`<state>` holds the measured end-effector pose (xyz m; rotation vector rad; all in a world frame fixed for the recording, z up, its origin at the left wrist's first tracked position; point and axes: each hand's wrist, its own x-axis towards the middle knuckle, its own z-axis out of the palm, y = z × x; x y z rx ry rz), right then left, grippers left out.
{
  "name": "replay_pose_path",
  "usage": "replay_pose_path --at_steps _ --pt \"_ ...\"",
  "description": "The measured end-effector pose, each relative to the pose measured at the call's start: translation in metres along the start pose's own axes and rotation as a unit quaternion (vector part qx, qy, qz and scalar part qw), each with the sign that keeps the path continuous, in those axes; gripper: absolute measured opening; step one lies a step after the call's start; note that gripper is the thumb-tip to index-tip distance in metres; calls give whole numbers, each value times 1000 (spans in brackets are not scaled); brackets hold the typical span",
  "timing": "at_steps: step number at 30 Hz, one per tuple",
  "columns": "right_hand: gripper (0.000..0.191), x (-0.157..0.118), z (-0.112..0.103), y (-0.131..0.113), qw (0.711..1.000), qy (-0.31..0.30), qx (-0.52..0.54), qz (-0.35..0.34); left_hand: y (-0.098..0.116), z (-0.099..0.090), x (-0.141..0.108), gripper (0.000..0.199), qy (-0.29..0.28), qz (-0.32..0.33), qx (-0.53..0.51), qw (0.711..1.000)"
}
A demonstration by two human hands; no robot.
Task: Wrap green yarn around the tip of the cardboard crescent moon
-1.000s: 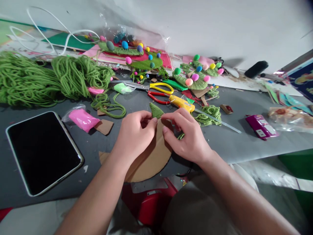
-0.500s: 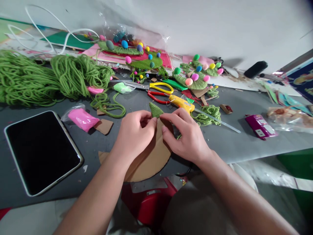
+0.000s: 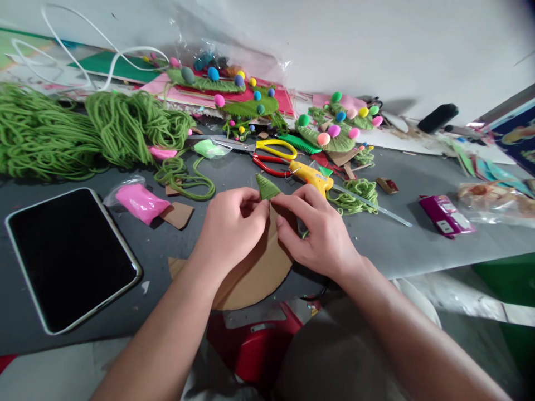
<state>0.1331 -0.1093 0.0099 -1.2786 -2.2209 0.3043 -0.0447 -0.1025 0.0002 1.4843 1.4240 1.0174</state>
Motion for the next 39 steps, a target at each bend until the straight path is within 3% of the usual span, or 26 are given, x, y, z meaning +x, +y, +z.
replay_pose_path --at_steps 9,15,23,29,33,39 --pt "25 0 -2 1 1000 7 -17 -1 1 0 -1 8 7 -19 -15 1000" --pt "26 0 -1 2 1000 9 -27 -5 1 -1 -1 12 -6 -20 -32 999" --pt "24 -1 -2 6 997 81 4 -21 2 -1 0 21 0 -27 -7 1000" --pt "27 -2 -2 3 999 38 1 -30 3 -1 0 26 1 -17 -6 1000" --pt "30 -1 -2 -1 1000 9 -15 -20 2 -1 1 17 1 -10 -12 1000" --pt "30 1 -2 0 999 9 -32 -8 -1 -1 1 18 4 -3 -4 1000"
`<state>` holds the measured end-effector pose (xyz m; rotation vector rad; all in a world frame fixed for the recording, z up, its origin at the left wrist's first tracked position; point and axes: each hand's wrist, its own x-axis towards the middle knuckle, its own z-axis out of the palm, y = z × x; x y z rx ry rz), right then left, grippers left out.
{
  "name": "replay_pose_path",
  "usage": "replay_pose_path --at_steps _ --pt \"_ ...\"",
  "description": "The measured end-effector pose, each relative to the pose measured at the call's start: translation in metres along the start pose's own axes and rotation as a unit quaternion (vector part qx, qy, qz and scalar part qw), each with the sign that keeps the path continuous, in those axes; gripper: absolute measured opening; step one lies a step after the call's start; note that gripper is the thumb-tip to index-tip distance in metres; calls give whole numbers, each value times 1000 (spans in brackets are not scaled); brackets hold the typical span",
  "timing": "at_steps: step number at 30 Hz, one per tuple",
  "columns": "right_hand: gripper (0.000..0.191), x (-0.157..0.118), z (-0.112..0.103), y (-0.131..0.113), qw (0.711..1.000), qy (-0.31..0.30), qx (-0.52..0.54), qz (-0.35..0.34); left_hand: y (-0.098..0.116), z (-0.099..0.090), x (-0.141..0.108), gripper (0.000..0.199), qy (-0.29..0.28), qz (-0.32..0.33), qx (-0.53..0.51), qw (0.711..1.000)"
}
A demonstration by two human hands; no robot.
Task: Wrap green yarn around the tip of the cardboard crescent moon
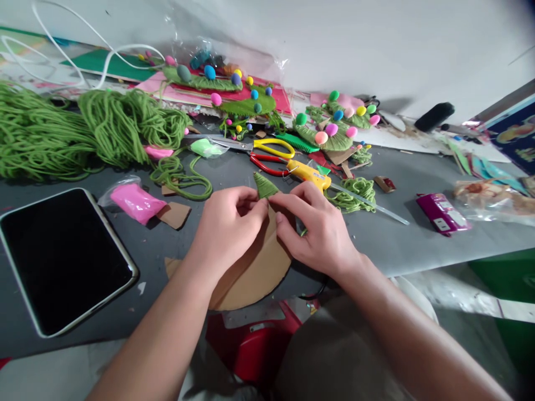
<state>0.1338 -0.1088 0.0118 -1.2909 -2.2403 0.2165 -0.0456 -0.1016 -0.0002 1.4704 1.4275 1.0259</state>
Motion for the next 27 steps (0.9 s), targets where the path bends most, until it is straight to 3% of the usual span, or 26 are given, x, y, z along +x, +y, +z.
replay_pose_path --at_steps 9,13,15,18,20,23,27 --pt "28 -1 1 4 999 31 23 0 2 0 0 24 2 -10 2 1000" --pt "20 -1 -3 7 975 66 202 63 6 -1 -2 32 3 -16 28 999" --pt "15 1 -6 8 916 35 374 141 7 -2 -2 35 1 -19 46 999" --pt "11 5 -13 9 766 -23 600 229 5 -2 -2 32 3 -20 76 997" --pt "11 8 -18 9 691 -47 676 252 2 -1 0 26 15 -12 111 994" --pt "12 10 -23 12 637 -69 721 263 -3 1 0 19 58 14 215 975" --pt "14 9 -24 17 618 -88 737 258 3 0 -4 30 138 103 293 940"
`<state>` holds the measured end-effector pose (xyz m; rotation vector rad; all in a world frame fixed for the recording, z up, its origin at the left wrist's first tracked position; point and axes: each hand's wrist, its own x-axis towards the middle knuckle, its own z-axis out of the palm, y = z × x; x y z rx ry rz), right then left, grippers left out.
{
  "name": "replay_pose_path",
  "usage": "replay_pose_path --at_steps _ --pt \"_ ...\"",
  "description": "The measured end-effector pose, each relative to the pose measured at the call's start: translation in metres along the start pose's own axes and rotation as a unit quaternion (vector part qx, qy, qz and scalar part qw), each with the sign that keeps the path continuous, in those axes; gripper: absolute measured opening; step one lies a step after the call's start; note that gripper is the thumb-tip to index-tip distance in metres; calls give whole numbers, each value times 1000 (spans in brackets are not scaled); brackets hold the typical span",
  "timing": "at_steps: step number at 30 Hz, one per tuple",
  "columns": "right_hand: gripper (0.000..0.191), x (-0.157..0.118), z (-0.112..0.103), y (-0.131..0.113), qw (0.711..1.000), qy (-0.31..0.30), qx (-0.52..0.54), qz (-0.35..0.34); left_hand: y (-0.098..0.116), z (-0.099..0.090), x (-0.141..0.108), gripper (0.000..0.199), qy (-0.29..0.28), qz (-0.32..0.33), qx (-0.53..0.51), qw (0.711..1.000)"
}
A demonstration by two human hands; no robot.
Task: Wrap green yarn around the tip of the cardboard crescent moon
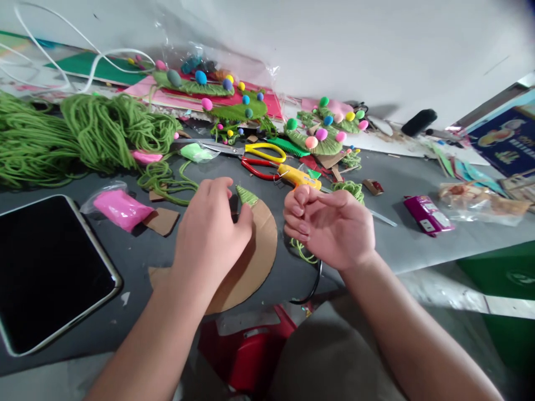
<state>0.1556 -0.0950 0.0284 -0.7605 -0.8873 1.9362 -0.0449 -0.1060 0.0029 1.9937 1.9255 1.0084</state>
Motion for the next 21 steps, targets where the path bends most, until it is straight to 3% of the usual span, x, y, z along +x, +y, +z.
replay_pose_path --at_steps 2,6,11,21 --pt "15 0 -2 0 1000 -5 -10 5 7 -8 -1 27 20 59 -41 997" --pt "15 1 -1 2 999 2 -37 30 21 -18 -3 21 -34 151 -151 976" --pt "15 2 2 7 998 10 -59 32 21 -10 -4 20 -56 163 -195 966" --pt "15 1 -1 19 988 0 -153 -35 19 -5 -7 15 31 129 -137 982"
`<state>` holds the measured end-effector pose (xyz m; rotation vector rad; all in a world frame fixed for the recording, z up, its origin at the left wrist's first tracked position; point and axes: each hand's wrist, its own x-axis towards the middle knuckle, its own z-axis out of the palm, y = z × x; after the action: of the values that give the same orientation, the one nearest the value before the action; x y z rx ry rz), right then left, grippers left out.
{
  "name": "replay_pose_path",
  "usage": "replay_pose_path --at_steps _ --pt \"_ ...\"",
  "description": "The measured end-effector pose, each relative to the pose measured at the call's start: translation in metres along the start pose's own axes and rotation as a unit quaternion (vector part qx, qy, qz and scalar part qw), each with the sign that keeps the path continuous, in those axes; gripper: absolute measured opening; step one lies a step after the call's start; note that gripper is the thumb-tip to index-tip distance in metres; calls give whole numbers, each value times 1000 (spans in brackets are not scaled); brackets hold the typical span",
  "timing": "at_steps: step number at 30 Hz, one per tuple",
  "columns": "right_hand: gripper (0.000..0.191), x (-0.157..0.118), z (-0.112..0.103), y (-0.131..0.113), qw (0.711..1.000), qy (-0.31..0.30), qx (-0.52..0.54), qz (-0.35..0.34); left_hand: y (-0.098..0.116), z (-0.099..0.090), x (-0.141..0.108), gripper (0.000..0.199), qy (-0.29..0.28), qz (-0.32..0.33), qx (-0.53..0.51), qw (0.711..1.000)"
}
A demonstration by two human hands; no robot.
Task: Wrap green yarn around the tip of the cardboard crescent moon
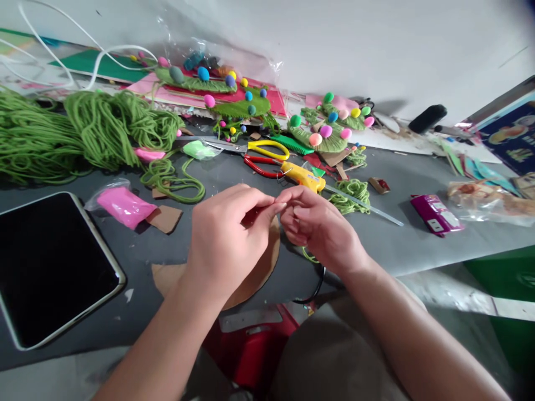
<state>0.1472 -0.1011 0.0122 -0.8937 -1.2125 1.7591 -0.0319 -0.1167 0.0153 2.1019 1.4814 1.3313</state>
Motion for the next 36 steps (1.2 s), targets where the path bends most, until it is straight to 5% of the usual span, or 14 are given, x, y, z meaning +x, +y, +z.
replay_pose_path --at_steps 12,21,25,27,30,32,36 --pt "16 -2 -3 -4 990 49 -129 -20 -6 -5 2 22 -81 53 50 994" --pt "18 1 -8 -13 997 34 52 41 -21 -16 7 13 -52 -82 36 995" --pt "22 2 -7 -9 995 90 -41 -2 -26 -26 11 11 15 -106 69 992" --pt "25 2 -4 -5 965 153 -196 -86 -29 -30 12 11 42 -108 98 988" --pt "20 4 3 2 837 199 -466 -206 -35 -31 10 45 37 -73 161 984" --pt "29 6 6 5 761 176 -589 -209 -39 -30 9 70 16 -57 193 979" --pt "57 8 9 9 687 133 -700 -145 -44 -23 4 29 -70 -77 193 976"
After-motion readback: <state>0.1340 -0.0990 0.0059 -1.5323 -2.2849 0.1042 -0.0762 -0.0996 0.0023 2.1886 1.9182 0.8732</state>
